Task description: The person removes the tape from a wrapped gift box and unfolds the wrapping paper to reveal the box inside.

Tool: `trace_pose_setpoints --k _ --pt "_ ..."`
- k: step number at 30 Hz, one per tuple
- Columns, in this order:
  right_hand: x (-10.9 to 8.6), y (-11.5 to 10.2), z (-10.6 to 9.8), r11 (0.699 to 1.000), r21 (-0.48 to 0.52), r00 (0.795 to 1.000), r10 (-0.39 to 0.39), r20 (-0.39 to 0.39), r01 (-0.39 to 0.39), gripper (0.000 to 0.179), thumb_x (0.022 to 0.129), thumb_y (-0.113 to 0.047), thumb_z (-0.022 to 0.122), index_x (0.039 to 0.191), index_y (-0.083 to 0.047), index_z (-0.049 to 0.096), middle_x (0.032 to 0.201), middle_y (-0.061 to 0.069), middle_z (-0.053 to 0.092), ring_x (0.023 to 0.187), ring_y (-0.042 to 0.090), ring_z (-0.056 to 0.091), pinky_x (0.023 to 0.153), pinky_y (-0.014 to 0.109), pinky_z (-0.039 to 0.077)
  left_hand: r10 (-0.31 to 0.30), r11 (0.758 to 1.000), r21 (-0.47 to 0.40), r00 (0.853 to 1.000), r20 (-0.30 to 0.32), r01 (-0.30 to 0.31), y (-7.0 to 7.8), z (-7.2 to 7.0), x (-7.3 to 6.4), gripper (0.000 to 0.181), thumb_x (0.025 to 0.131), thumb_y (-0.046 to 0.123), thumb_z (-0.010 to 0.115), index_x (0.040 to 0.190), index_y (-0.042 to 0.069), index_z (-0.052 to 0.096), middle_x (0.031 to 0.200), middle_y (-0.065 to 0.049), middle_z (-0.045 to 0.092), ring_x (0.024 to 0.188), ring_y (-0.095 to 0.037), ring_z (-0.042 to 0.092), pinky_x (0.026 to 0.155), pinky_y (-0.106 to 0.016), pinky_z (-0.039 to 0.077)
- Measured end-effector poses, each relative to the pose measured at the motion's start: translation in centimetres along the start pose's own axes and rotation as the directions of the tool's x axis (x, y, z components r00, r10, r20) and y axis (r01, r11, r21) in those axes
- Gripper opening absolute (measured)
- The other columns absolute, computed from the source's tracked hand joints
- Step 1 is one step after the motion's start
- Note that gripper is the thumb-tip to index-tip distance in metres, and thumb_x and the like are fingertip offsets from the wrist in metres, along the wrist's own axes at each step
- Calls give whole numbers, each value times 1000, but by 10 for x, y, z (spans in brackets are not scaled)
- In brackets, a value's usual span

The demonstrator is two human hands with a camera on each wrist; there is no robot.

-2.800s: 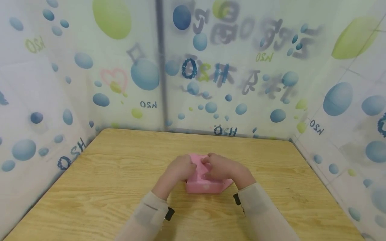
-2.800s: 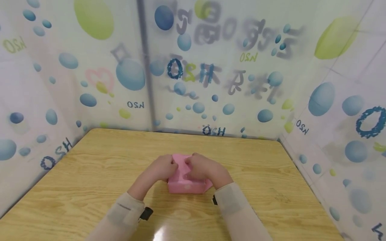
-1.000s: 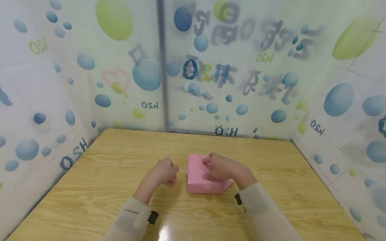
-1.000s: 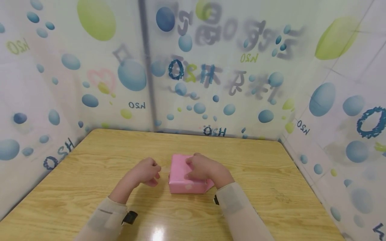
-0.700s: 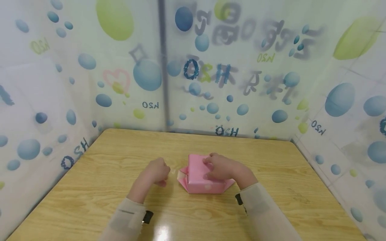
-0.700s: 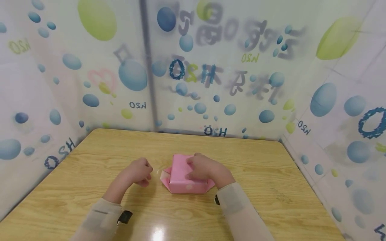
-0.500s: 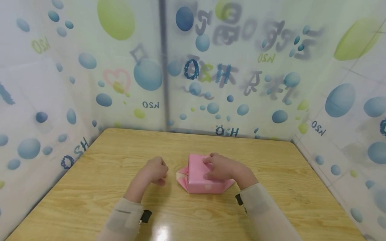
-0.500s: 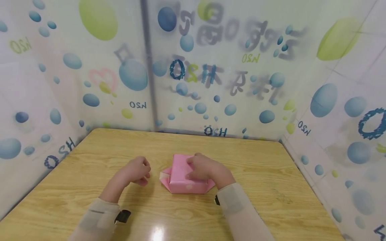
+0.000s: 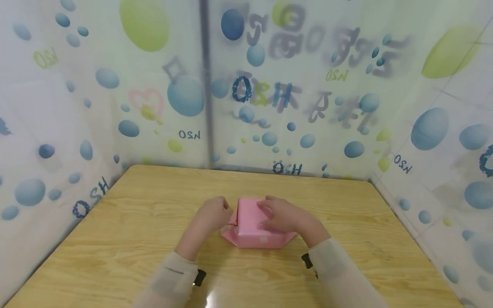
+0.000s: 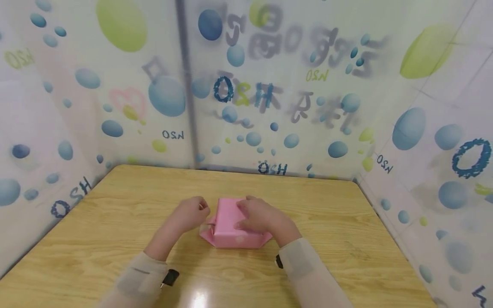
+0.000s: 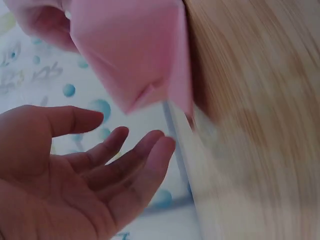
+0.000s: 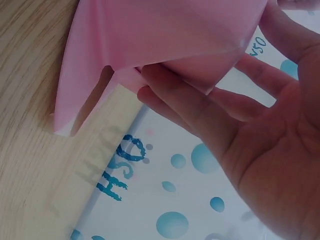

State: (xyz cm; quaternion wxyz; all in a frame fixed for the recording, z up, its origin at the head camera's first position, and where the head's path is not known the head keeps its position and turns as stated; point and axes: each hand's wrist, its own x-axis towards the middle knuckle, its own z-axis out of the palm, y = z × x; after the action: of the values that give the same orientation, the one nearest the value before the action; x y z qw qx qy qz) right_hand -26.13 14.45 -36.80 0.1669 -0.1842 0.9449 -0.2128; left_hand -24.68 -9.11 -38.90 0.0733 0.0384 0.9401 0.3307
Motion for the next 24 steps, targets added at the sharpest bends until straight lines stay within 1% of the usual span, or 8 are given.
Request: trace_pose_setpoints --k 2,4,7,11,14,19,22,24 --pt "1 0 1 1000 15 1000 -5 -10 5 65 99 -30 77 157 -17 53 173 18 33 160 40 36 129 60 33 23 999 -31 999 39 -22 10 6 2 22 105 20 58 106 1 68 87 -9 68 71 -18 60 59 -27 47" --pt "1 0 1 1000 20 1000 -18 -17 18 66 99 -29 77 158 -15 52 174 20 32 160 40 35 129 60 33 43 998 -56 997 69 -40 18 11 3 22 105 21 58 101 2 67 83 -8 66 71 -17 59 60 -27 46" --pt "1 0 0 999 -3 999 -38 -36 38 68 99 -30 77 159 -13 50 173 21 33 159 40 36 129 59 34 39 997 -65 996 78 -34 28 14 4 22 105 22 60 102 1 67 84 -8 64 73 -18 60 62 -27 48" --pt "6 -3 -6 998 -37 995 -50 -92 46 73 99 -33 78 161 -11 46 173 22 32 158 41 38 129 59 34 17 996 -87 999 48 -13 36 12 8 25 106 20 61 117 -2 66 91 -11 67 76 -20 63 63 -29 52" --pt "12 -6 -12 999 -28 992 -42 -117 39 76 98 -33 78 162 -12 44 175 21 26 159 42 36 129 60 32 2 997 -82 1000 29 1 40 9 13 28 106 19 62 123 -2 64 94 -12 68 77 -21 64 63 -28 53" --pt "20 -12 -18 999 -24 990 -48 -132 45 76 97 -30 79 162 -9 45 176 22 24 159 41 36 129 58 34 -31 997 -68 999 -21 29 44 3 21 27 101 12 64 125 -2 65 99 -13 69 79 -22 64 65 -28 53" --pt "25 -14 -21 999 -37 986 -42 -163 36 76 97 -31 80 161 -10 46 176 21 23 158 40 39 128 55 36 -36 997 -76 997 -63 32 45 0 27 25 100 10 65 122 -1 65 99 -13 69 80 -22 63 66 -28 53" --pt "28 -15 -24 999 -40 984 -33 -173 27 75 97 -31 80 161 -11 47 177 21 23 158 40 38 128 55 36 -27 996 -84 997 -71 21 46 -1 32 22 99 11 66 119 1 65 98 -12 70 80 -22 63 67 -28 52"
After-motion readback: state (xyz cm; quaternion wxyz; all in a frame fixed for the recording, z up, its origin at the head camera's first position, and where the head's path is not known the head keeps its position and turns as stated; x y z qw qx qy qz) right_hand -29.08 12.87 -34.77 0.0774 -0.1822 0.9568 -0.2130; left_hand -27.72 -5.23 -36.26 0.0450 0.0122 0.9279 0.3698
